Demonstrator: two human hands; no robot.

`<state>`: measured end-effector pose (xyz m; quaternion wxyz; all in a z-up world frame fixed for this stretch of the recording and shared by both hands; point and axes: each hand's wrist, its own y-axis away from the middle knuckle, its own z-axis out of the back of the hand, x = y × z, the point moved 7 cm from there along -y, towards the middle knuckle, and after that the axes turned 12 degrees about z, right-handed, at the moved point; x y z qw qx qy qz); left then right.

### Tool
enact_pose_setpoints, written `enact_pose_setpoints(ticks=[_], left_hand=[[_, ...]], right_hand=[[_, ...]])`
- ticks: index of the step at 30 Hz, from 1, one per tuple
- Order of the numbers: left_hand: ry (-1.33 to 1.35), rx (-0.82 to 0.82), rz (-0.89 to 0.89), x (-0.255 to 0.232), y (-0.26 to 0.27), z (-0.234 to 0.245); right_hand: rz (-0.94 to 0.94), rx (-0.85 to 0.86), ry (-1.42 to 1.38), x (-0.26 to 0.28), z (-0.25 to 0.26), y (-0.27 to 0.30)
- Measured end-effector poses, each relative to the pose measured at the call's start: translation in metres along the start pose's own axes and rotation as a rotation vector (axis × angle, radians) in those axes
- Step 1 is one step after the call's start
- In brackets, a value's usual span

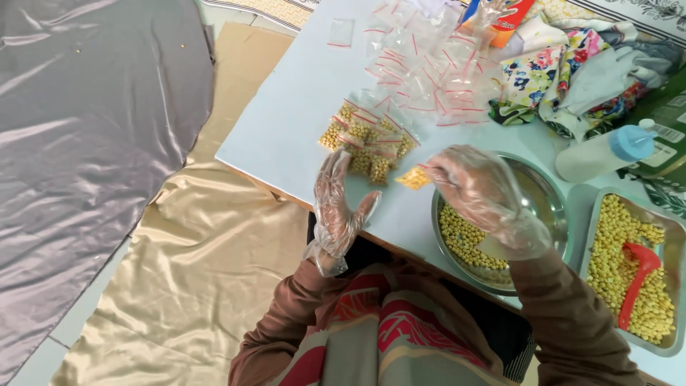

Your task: Manually inspecting and sorting small yellow nuts in a metal bowl.

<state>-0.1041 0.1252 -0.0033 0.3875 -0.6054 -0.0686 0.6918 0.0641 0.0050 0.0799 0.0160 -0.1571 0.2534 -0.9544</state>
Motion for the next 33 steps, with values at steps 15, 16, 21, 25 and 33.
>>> enact_pose_setpoints(ticks=[15, 16, 21, 25, 33], left_hand=[[-0.629, 0.181, 0.152, 0.072, 0.014, -0.048], [-0.650, 0.165, 0.144, 0.071, 0.011, -0.049], [-0.701, 0.211, 0.185, 0.077, 0.003, -0.056], [-0.699, 0.240, 0.235, 0.087, 0.002, -0.061], [-0.681, 0.199, 0.244, 0.068, -0.001, -0.058]], right_hand=[[0.038, 0.303, 0.102, -0.025, -0.123, -0.055], [0.025, 0.288, 0.106, -0.030, -0.124, -0.052], [-0.094, 0.349, 0.081, -0.060, -0.144, -0.043], [-0.103, 0.366, 0.096, -0.063, -0.149, -0.040], [-0.071, 0.314, 0.113, -0.020, -0.041, -0.018]])
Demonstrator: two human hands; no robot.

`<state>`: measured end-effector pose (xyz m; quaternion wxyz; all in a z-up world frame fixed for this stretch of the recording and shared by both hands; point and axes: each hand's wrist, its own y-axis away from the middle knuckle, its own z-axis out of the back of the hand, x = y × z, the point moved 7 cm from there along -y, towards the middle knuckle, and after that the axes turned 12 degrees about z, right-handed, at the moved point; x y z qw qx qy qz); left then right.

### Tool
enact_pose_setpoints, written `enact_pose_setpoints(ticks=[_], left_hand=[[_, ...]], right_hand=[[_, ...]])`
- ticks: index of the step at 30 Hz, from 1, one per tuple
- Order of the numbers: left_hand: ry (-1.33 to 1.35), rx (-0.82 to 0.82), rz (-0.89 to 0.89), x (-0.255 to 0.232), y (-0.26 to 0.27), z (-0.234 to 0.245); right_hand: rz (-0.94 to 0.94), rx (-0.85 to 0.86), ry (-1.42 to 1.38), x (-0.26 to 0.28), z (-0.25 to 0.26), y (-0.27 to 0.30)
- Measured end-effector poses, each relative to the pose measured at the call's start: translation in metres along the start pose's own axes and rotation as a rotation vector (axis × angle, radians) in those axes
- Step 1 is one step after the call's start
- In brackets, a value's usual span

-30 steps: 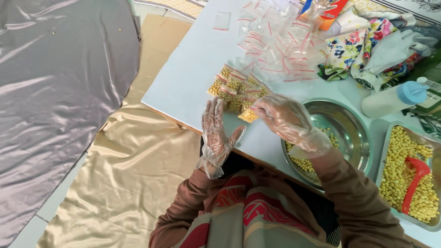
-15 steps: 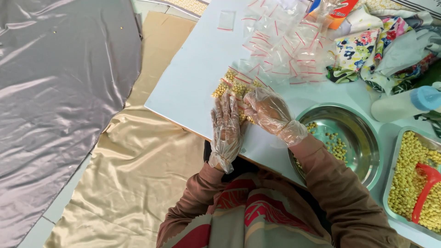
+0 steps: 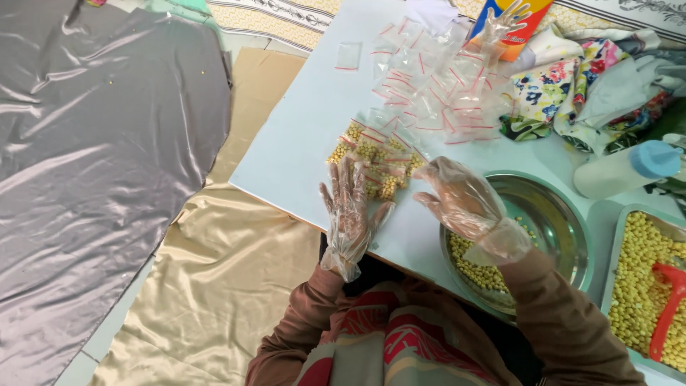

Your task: Manually inspecting and sorting small yellow nuts in a metal bowl.

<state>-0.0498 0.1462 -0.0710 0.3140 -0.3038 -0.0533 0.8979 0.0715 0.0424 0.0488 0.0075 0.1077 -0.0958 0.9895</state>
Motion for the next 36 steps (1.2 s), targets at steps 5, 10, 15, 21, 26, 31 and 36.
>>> enact_pose_setpoints(ticks=[5, 10, 15, 21, 26, 31, 36], left_hand=[[0.283, -0.098, -0.310, -0.055, 0.016, 0.018], [0.502, 0.114, -0.454, -0.125, 0.024, 0.015], [0.449, 0.343, -0.520, -0.169, 0.026, -0.016], [0.292, 0.294, -0.649, -0.183, 0.039, -0.042], [0.341, 0.407, -0.548, -0.171, 0.037, -0.058], [0.526, 0.392, -0.517, -0.174, 0.021, -0.033], [0.869, 0.447, -0.255, -0.160, -0.008, -0.010]], right_hand=[[-0.195, -0.014, 0.126, -0.055, 0.006, 0.082], [-0.272, -0.202, 0.140, -0.075, 0.023, 0.143], [-0.283, -0.443, 0.332, -0.082, 0.036, 0.189], [-0.464, -0.389, 0.285, -0.128, -0.002, 0.221], [-0.550, -0.341, 0.170, -0.141, -0.014, 0.217], [-0.575, -0.247, 0.163, -0.146, -0.015, 0.217], [-0.435, -0.404, 0.064, -0.120, 0.015, 0.193]])
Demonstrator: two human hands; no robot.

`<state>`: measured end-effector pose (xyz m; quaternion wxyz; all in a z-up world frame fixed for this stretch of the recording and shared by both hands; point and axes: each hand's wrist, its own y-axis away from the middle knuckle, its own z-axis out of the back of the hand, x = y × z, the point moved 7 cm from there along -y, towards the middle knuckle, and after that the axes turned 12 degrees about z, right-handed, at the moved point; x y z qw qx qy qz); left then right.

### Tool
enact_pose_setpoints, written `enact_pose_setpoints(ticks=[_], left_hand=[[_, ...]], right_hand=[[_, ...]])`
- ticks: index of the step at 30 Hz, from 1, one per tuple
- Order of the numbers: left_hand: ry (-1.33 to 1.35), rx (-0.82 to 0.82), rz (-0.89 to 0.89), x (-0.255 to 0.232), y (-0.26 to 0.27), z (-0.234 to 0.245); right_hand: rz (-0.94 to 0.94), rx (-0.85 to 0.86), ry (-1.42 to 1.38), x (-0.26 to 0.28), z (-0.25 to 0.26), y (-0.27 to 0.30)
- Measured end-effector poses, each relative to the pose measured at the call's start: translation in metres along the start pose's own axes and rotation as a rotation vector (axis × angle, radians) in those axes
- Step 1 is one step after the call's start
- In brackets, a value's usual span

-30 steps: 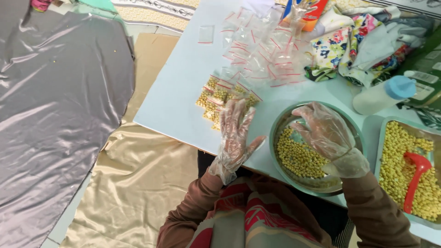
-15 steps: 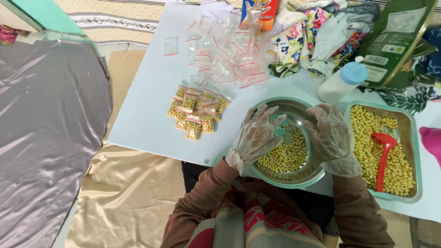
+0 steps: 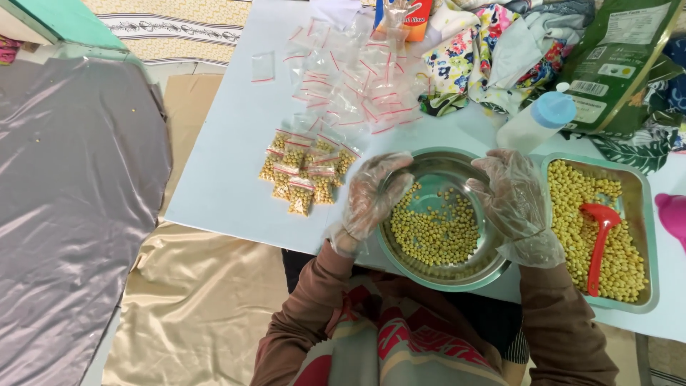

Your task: Manually inspecting and sorting small yellow nuts in a metal bowl.

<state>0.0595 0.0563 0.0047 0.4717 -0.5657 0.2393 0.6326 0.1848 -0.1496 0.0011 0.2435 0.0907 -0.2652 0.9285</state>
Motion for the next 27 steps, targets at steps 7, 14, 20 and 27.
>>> enact_pose_setpoints(ticks=[7, 14, 20, 27], left_hand=[[0.284, -0.164, 0.277, 0.087, -0.014, 0.001], [0.450, -0.142, 0.417, 0.090, -0.010, 0.001], [0.553, -0.169, 0.454, 0.113, -0.010, 0.000], [0.581, -0.265, 0.396, 0.111, -0.012, 0.008]], right_hand=[[0.215, 0.067, 0.223, 0.034, -0.014, -0.053], [0.267, 0.188, 0.068, 0.044, -0.074, -0.116], [0.204, 0.260, 0.016, 0.029, -0.143, -0.168], [0.021, 0.385, -0.033, 0.015, -0.195, -0.200]])
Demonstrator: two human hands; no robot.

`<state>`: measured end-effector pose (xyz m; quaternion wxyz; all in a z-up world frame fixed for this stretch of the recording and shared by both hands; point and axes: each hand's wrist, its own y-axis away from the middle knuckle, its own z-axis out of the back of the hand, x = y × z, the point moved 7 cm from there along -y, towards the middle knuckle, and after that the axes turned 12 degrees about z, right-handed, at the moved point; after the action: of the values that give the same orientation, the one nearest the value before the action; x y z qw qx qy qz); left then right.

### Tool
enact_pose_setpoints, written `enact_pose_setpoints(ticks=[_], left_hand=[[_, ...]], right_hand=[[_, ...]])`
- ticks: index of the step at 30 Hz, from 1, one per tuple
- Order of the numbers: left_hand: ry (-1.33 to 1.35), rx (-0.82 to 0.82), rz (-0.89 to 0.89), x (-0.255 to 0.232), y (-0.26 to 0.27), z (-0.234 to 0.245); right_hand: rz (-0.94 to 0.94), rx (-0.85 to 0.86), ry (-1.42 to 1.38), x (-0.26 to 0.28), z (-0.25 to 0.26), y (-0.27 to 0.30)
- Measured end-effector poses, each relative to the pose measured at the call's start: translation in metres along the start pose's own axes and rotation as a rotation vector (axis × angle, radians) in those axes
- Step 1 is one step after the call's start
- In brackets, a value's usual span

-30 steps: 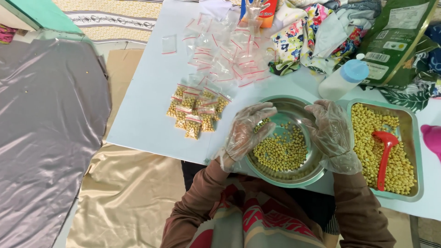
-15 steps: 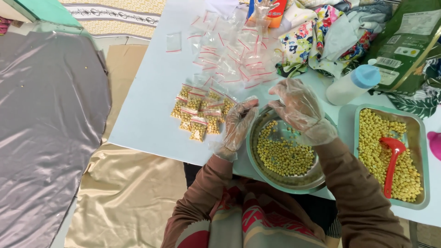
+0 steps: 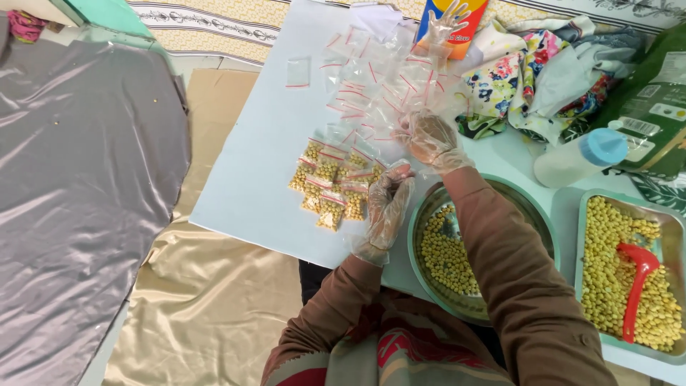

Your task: Manually inspecting and sorting small yellow nuts in a metal bowl.

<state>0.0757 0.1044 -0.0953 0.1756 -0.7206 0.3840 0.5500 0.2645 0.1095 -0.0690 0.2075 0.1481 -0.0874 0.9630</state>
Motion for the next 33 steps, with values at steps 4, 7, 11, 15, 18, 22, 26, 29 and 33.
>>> enact_pose_setpoints(ticks=[4, 7, 11, 15, 18, 22, 26, 29, 33], left_hand=[[0.017, -0.017, 0.001, -0.001, -0.001, 0.002], [0.011, -0.011, -0.020, 0.001, -0.004, 0.003], [0.057, -0.016, -0.067, 0.000, 0.001, -0.002], [0.096, -0.031, -0.120, 0.006, -0.003, -0.001], [0.132, -0.093, -0.206, -0.012, 0.006, 0.002], [0.121, -0.234, -0.202, -0.025, 0.014, 0.006], [0.163, -0.270, -0.222, -0.041, 0.021, 0.001], [0.162, -0.288, -0.237, -0.040, 0.019, 0.002], [0.138, -0.298, -0.321, -0.046, 0.025, 0.005]], right_hand=[[-0.092, 0.009, -0.094, -0.023, -0.028, -0.019], [-0.090, -0.052, -0.162, -0.025, -0.026, -0.015], [-0.123, -0.103, -0.185, -0.032, -0.007, -0.004], [-0.057, -0.114, -0.127, -0.007, 0.018, 0.010], [-0.009, -0.107, -0.242, 0.005, 0.007, -0.002], [-0.057, 0.003, -0.080, 0.007, -0.015, -0.016], [-0.295, -0.021, -0.052, 0.010, -0.027, -0.022], [-0.136, -0.017, -0.283, -0.009, -0.021, -0.014], [-0.153, -0.165, -0.515, 0.003, 0.029, 0.022]])
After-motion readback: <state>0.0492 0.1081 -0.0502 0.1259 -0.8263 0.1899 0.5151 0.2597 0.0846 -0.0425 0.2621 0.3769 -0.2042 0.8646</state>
